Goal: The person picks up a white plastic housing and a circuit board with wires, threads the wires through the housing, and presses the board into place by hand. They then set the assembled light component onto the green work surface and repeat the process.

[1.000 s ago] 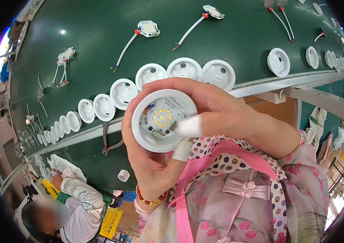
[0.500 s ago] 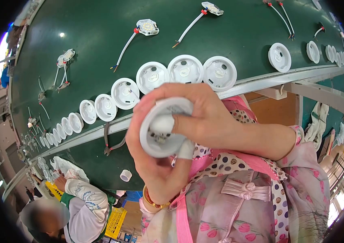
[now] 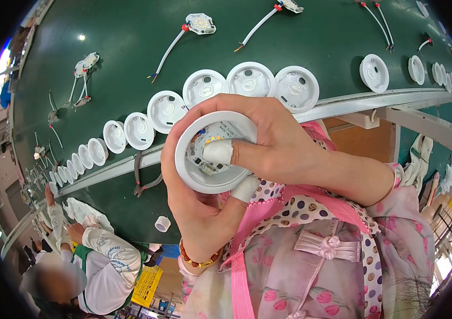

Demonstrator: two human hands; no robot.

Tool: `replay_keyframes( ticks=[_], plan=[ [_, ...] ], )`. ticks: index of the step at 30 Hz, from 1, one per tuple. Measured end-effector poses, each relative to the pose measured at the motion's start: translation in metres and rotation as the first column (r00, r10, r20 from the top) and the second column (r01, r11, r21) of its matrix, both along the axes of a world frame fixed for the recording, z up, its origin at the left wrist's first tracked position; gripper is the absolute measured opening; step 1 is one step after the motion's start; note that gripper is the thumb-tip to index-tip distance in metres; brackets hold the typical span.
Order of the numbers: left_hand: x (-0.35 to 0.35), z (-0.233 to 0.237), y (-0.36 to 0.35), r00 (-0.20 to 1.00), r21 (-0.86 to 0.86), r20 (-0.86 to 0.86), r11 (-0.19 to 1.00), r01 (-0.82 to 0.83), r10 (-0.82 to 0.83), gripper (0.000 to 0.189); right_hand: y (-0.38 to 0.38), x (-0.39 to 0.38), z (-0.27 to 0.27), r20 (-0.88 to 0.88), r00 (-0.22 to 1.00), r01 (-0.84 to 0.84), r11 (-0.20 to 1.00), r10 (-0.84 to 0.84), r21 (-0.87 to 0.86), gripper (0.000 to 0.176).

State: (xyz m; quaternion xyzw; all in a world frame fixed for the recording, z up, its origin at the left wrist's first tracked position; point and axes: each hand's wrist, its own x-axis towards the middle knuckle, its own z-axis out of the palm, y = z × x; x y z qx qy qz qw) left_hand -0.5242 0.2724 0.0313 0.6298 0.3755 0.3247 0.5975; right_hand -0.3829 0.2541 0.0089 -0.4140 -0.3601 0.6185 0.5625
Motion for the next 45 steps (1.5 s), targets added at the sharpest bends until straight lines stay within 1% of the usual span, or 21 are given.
replay_keyframes(
  ticks=[4,7,10,13,16,19,22,25,28,31,34,37,40,43,44,45],
  plan=[
    [-0.002,0.001,0.003,0.999,-0.051,-0.019,0.998,-0.04,0.04,0.084,0.003,-0.004,-0.006,0.046,0.999,-0.015,1.0,0.015,0.018,0.036],
    [-0.005,-0.003,0.003,1.0,-0.056,0.008,0.998,-0.006,0.006,0.084,0.001,-0.003,-0.005,0.132,0.991,0.004,0.999,-0.011,0.05,0.037],
    [-0.007,-0.003,0.0,1.0,0.001,0.023,1.0,0.01,-0.01,0.084,0.0,-0.006,-0.004,0.122,0.993,-0.004,0.994,-0.009,0.108,0.037],
    [-0.005,-0.005,0.003,0.999,-0.097,0.02,0.994,-0.039,0.041,0.084,0.004,-0.01,-0.009,0.033,0.999,0.018,1.0,-0.018,0.011,0.037],
    [-0.003,-0.009,0.007,0.998,-0.175,0.047,0.984,-0.028,0.036,0.083,0.01,-0.004,-0.012,-0.041,0.996,-0.084,0.992,0.081,-0.094,0.037],
    [-0.005,-0.007,0.009,0.999,-0.163,0.053,0.987,-0.001,0.01,0.085,0.009,-0.003,-0.007,-0.14,0.987,-0.1,0.978,0.074,-0.185,0.036],
    [-0.006,-0.011,0.009,1.0,-0.036,0.011,0.999,-0.016,0.017,0.084,0.009,-0.004,-0.006,-0.152,0.986,-0.107,0.966,0.073,-0.233,0.035],
    [-0.009,-0.01,0.005,0.999,0.047,-0.04,0.999,-0.006,0.008,0.084,0.01,-0.004,-0.008,-0.179,0.98,-0.105,0.989,0.086,-0.102,0.034],
    [-0.01,-0.005,0.001,0.999,0.068,-0.05,0.998,-0.002,0.005,0.082,0.008,-0.004,-0.007,-0.166,0.979,-0.124,0.992,0.119,-0.018,0.033],
    [-0.007,-0.002,0.001,0.998,0.022,-0.004,0.998,-0.06,0.06,0.081,0.007,-0.002,-0.001,-0.166,0.979,-0.125,0.992,0.119,-0.032,0.032],
    [-0.007,-0.002,0.002,0.999,0.084,-0.007,0.996,-0.043,0.044,0.081,0.009,-0.003,0.002,-0.141,0.988,-0.064,0.997,0.068,0.032,0.031],
    [-0.01,-0.004,0.002,0.998,0.147,-0.059,0.989,-0.007,0.016,0.081,0.008,-0.007,-0.004,-0.104,0.993,-0.049,0.997,0.056,0.066,0.032],
    [-0.008,0.001,-0.002,0.994,0.216,-0.105,0.976,-0.013,0.036,0.079,0.007,-0.004,0.0,-0.131,0.988,-0.086,0.996,0.088,0.022,0.031],
    [-0.001,0.004,0.001,0.998,0.226,-0.055,0.974,-0.027,0.04,0.085,0.012,0.004,0.008,-0.067,0.995,-0.064,0.995,0.069,0.072,0.032],
    [0.008,0.004,-0.001,0.986,0.124,0.107,0.982,-0.144,0.131,0.094,0.014,0.01,0.012,-0.035,0.998,-0.042,0.999,0.043,0.024,0.033],
    [0.01,0.012,-0.001,0.981,0.059,0.155,0.99,-0.128,0.117,0.097,0.022,0.021,0.012,-0.119,0.988,0.108,0.986,-0.093,0.124,0.033]
  ],
)
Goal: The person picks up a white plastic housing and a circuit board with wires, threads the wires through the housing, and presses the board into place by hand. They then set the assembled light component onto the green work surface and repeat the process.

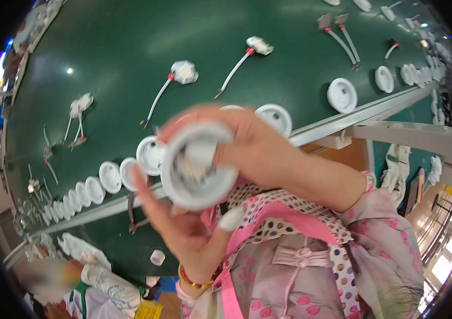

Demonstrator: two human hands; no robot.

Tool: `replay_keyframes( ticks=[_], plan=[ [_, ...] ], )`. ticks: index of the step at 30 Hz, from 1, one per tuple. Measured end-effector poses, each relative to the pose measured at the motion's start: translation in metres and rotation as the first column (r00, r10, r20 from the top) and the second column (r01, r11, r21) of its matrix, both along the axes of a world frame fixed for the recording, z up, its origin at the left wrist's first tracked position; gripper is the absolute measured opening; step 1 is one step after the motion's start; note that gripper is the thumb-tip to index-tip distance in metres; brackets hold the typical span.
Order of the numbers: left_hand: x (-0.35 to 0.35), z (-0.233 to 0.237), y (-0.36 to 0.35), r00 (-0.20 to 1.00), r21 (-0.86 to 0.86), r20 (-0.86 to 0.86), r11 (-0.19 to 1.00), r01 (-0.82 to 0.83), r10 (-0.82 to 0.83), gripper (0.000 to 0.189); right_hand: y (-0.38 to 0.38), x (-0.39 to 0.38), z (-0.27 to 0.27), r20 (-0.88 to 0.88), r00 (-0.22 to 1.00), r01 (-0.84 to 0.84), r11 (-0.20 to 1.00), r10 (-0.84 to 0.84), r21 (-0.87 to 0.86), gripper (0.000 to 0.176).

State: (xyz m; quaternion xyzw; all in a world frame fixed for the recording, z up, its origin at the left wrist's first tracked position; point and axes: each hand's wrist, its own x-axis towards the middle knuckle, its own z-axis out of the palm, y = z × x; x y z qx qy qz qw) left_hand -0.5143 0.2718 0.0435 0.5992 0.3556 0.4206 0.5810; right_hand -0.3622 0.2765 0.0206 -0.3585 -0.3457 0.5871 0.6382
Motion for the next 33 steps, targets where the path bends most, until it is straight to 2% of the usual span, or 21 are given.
replay_keyframes(
  ticks=[1,2,3,4,5,6,7,9,13,16,19,21,22,23,24,26,29,30,31,32,33],
  plan=[
    [0.001,0.009,0.0,0.998,-0.058,0.056,0.998,0.021,-0.018,0.1,0.012,0.016,0.002,-0.091,0.987,0.138,0.985,-0.129,0.1,0.032],
    [-0.001,0.011,0.005,0.999,-0.01,0.037,1.0,-0.014,0.015,0.099,0.021,0.042,0.012,0.036,0.947,0.31,0.939,-0.318,0.148,0.033],
    [-0.005,0.012,0.008,0.998,-0.013,0.007,0.998,-0.065,0.065,0.097,0.036,0.069,0.015,0.185,0.84,0.479,0.857,-0.51,0.189,0.036],
    [-0.009,0.012,0.011,0.993,-0.016,-0.025,0.993,-0.113,0.113,0.096,0.048,0.107,0.008,0.529,0.58,0.603,0.763,-0.619,0.231,0.039],
    [-0.011,0.012,0.012,0.985,-0.017,-0.062,0.986,-0.163,0.162,0.094,0.052,0.135,0.012,0.807,0.253,0.674,0.696,-0.534,0.248,0.034],
    [-0.011,0.01,0.01,0.988,-0.013,-0.068,0.99,-0.141,0.139,0.093,0.069,0.17,-0.016,0.735,-0.298,0.55,0.52,-0.609,0.653,0.035],
    [-0.012,0.007,0.008,0.99,-0.008,-0.08,0.993,-0.119,0.118,0.091,0.079,0.193,-0.03,0.666,-0.456,0.482,0.465,-0.591,0.743,0.034],
    [-0.011,0.006,0.006,0.991,-0.017,-0.115,0.997,-0.076,0.073,0.086,0.082,0.214,-0.044,0.797,-0.568,0.539,0.64,-0.203,0.547,0.044],
    [-0.014,0.003,0.008,0.99,-0.018,-0.127,0.997,-0.069,0.066,0.084,0.102,0.258,-0.112,0.64,-0.769,0.452,0.703,-0.006,0.55,0.047],
    [-0.019,0.005,0.011,0.985,-0.034,-0.153,0.996,-0.085,0.079,0.081,0.102,0.238,-0.088,0.557,-0.799,0.544,0.665,0.226,0.511,0.046],
    [-0.02,0.005,0.014,0.983,-0.05,-0.164,0.995,-0.088,0.079,0.077,0.083,0.199,-0.022,0.841,-0.442,0.651,0.756,0.313,0.061,0.051],
    [-0.017,0.004,0.014,0.985,-0.055,-0.146,0.993,-0.1,0.091,0.074,0.059,0.178,-0.023,0.986,-0.133,0.287,0.956,0.098,-0.056,0.053],
    [-0.016,0.004,0.016,0.985,-0.044,-0.156,0.995,-0.085,0.077,0.073,0.045,0.152,-0.022,0.963,-0.248,0.269,0.962,0.104,-0.034,0.054],
    [-0.015,0.004,0.018,0.985,-0.031,-0.162,0.997,-0.067,0.061,0.071,0.041,0.139,-0.021,0.927,-0.304,0.251,0.957,0.22,-0.145,0.056],
    [-0.013,0.005,0.019,0.985,-0.019,-0.167,0.999,-0.047,0.043,0.069,0.04,0.137,-0.039,0.91,-0.377,0.227,0.969,0.175,-0.093,0.048],
    [-0.01,0.003,0.023,0.978,0.114,-0.204,0.993,-0.008,0.031,0.064,0.051,0.145,-0.056,0.958,-0.273,0.301,0.954,0.083,0.003,0.034],
    [-0.003,0.008,0.032,0.973,0.211,-0.198,0.974,-0.076,0.119,0.053,0.051,0.117,-0.021,0.888,-0.31,0.261,0.868,-0.34,0.423,0.024],
    [0.0,0.011,0.034,0.97,0.222,-0.184,0.968,-0.119,0.161,0.05,0.047,0.097,0.002,0.843,-0.326,0.134,0.861,-0.429,0.49,0.023],
    [0.004,0.015,0.035,0.977,0.135,-0.13,0.98,-0.149,0.167,0.045,0.044,0.075,0.017,0.784,-0.254,-0.027,0.815,-0.566,0.579,0.02],
    [0.002,0.011,0.037,0.991,-0.003,-0.13,0.999,-0.043,0.042,0.041,0.042,0.056,0.021,0.695,-0.166,-0.212,0.714,-0.699,0.667,0.018],
    [-0.006,0.003,0.039,0.99,-0.137,-0.113,0.988,0.065,-0.081,0.038,0.036,0.035,0.025,0.663,-0.054,-0.274,0.65,-0.746,0.709,0.019]
  ],
)
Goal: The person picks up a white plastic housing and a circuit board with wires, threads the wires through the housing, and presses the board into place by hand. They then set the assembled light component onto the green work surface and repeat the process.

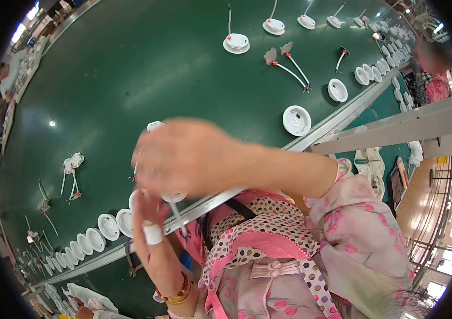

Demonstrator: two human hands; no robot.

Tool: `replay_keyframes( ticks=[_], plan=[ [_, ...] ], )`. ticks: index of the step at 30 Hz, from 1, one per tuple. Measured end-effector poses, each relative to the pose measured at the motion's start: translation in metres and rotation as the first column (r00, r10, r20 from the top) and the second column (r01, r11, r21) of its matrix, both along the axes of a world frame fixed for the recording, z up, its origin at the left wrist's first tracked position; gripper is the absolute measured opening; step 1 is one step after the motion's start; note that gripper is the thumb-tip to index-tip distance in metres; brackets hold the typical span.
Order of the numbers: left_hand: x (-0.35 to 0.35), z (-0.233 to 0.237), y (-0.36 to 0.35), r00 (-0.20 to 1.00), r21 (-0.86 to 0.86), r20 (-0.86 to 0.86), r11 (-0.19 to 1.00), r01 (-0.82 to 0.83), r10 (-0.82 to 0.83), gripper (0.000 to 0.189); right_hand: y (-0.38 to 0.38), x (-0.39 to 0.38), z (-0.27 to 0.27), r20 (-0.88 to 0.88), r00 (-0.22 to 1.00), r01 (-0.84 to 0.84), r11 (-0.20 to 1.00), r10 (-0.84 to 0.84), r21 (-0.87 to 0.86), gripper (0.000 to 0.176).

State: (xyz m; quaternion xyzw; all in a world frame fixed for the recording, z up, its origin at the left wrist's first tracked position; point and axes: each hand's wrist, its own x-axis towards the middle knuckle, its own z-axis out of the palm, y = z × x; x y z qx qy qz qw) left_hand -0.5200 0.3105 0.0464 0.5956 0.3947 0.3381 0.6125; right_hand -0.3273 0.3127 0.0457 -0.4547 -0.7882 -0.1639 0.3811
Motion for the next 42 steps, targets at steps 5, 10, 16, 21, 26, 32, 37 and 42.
replay_keyframes(
  ticks=[5,10,16,21,26,32,37,42],
  plan=[
    [-0.014,-0.012,-0.013,0.93,-0.392,0.325,0.871,0.295,-0.169,0.025,-0.017,-0.029,-0.006,-0.457,0.89,-0.045,0.994,-0.004,-0.095,0.026],
    [-0.022,-0.004,-0.02,0.989,-0.344,0.144,0.934,0.092,-0.045,0.022,-0.051,-0.043,-0.04,-0.891,0.412,-0.694,0.568,-0.191,-0.442,0.034],
    [-0.036,-0.019,-0.027,0.892,-0.693,0.451,0.628,0.352,-0.003,0.024,-0.075,-0.043,-0.021,-0.873,0.482,-0.584,0.714,-0.077,-0.386,0.02],
    [-0.059,-0.021,-0.034,0.843,-0.526,0.38,0.661,0.535,-0.381,0.024,-0.091,-0.018,-0.009,-0.935,0.355,-0.772,0.563,-0.005,-0.296,0.015],
    [-0.053,0.008,-0.027,0.712,-0.112,-0.164,0.73,0.674,-0.683,0.03,-0.096,-0.009,-0.011,-0.933,-0.088,-0.921,0.385,-0.348,-0.057,0.01],
    [-0.02,-0.021,-0.005,0.867,0.122,-0.331,0.894,0.431,-0.373,0.051,-0.087,0.03,-0.01,-0.96,0.103,-0.542,0.794,-0.261,-0.274,0.022],
    [0.051,-0.041,0.028,0.649,0.572,-0.761,0.461,0.678,-0.01,0.077,-0.077,0.046,-0.02,-0.958,0.145,-0.009,0.967,-0.249,-0.253,0.027],
    [0.071,-0.058,0.043,0.567,0.488,-0.813,0.374,0.789,-0.134,0.068,-0.073,0.029,-0.031,-0.972,0.058,0.063,0.973,-0.227,-0.223,0.03]
  ],
)
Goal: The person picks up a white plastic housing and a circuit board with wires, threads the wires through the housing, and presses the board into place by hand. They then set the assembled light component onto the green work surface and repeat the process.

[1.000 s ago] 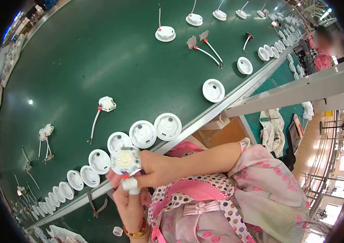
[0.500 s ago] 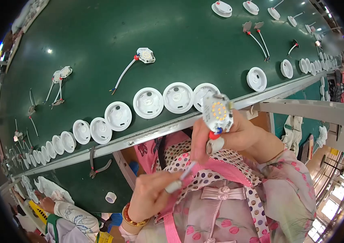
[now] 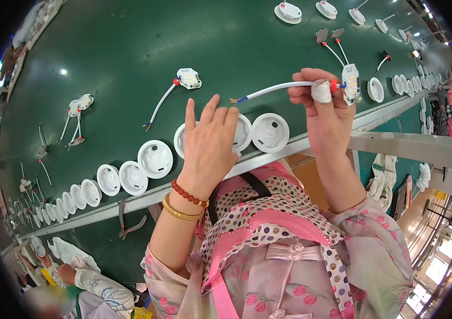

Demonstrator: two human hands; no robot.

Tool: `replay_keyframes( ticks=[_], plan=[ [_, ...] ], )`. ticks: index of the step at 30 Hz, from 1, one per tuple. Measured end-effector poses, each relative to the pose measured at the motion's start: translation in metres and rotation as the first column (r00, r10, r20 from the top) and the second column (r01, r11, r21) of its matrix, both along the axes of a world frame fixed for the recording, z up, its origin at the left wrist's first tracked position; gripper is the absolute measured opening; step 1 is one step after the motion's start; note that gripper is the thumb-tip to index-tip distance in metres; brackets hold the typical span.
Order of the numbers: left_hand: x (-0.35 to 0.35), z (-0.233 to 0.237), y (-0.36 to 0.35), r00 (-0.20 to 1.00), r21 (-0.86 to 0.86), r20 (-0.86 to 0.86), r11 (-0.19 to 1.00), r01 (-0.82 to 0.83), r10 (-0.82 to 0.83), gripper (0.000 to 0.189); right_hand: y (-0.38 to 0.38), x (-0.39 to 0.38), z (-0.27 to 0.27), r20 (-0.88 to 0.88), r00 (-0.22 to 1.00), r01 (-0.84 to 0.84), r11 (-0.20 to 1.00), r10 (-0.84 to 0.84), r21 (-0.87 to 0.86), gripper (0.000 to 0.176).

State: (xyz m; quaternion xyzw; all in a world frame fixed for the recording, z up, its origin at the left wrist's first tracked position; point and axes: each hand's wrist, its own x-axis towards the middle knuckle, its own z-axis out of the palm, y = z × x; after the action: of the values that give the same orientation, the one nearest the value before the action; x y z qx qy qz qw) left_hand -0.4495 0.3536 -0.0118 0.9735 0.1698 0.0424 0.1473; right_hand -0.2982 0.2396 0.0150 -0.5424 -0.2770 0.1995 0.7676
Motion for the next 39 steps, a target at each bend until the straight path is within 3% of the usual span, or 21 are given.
replay_keyframes(
  ticks=[2,4,6,9,11,13,15,17,18,21,23,25,28,31,39],
  plan=[
    [-0.001,0.011,-0.002,0.978,-0.092,0.127,0.983,-0.157,0.168,0.068,0.0,-0.011,-0.006,-0.005,1.0,0.02,0.999,-0.02,0.025,0.029],
    [-0.006,0.037,-0.007,0.913,-0.198,0.204,0.928,-0.315,0.354,0.072,0.004,-0.025,-0.008,0.113,0.993,0.008,0.989,-0.025,0.146,0.027],
    [-0.014,0.043,-0.022,0.866,-0.337,0.308,0.897,-0.288,0.394,0.072,0.014,-0.041,-0.01,0.215,0.977,-0.062,0.953,-0.003,0.295,0.024],
    [-0.029,0.049,-0.048,0.852,-0.587,0.324,0.794,-0.162,0.412,0.075,0.017,-0.056,-0.007,0.253,0.948,-0.245,0.95,0.193,0.193,0.023],
    [-0.035,0.047,-0.056,0.726,-0.852,0.39,0.521,0.051,0.566,0.073,0.019,-0.059,-0.001,0.122,0.964,-0.258,0.938,0.236,0.232,0.023],
    [-0.053,0.058,-0.05,0.833,-0.924,0.206,0.382,-0.008,0.514,0.078,0.016,-0.059,0.007,0.025,0.954,-0.297,0.928,0.299,0.225,0.024],
    [-0.063,0.06,-0.042,0.881,-0.896,0.22,0.444,0.014,0.418,0.076,0.014,-0.063,0.011,0.1,0.931,-0.364,0.909,0.351,0.202,0.02],
    [-0.064,0.054,-0.033,0.881,-0.73,0.397,0.67,0.133,0.258,0.066,0.015,-0.063,0.012,0.19,0.895,-0.444,0.852,0.404,0.278,0.025],
    [-0.068,0.056,-0.028,0.885,-0.722,0.417,0.667,0.182,0.209,0.07,0.013,-0.066,0.015,0.161,0.901,-0.433,0.865,0.404,0.254,0.023],
    [-0.079,0.047,-0.033,0.84,-0.835,0.38,0.535,0.13,0.388,0.074,0.01,-0.056,0.025,0.493,0.824,-0.395,0.907,0.279,0.147,0.017],
    [-0.08,0.029,-0.04,0.604,-0.753,0.53,0.658,0.011,0.595,0.079,0.003,-0.044,0.03,0.605,0.741,-0.477,0.863,0.292,0.167,0.017],
    [-0.085,0.032,-0.043,0.526,-0.635,0.589,0.754,-0.169,0.614,0.083,-0.005,-0.045,0.038,0.624,0.705,-0.529,0.836,0.337,0.146,0.017],
    [-0.079,0.034,-0.048,0.45,-0.565,0.655,0.788,-0.242,0.608,0.085,-0.016,-0.066,0.049,0.589,0.725,-0.457,0.889,0.357,0.023,0.017],
    [-0.079,0.035,-0.049,0.478,-0.439,0.694,0.843,-0.311,0.538,0.085,-0.013,-0.071,0.044,0.635,0.702,-0.419,0.908,0.322,0.004,0.02],
    [-0.086,0.034,-0.052,0.453,-0.464,0.686,0.822,-0.331,0.57,0.084,-0.001,-0.083,0.033,0.757,0.613,-0.422,0.904,0.225,0.073,0.024]
  ],
)
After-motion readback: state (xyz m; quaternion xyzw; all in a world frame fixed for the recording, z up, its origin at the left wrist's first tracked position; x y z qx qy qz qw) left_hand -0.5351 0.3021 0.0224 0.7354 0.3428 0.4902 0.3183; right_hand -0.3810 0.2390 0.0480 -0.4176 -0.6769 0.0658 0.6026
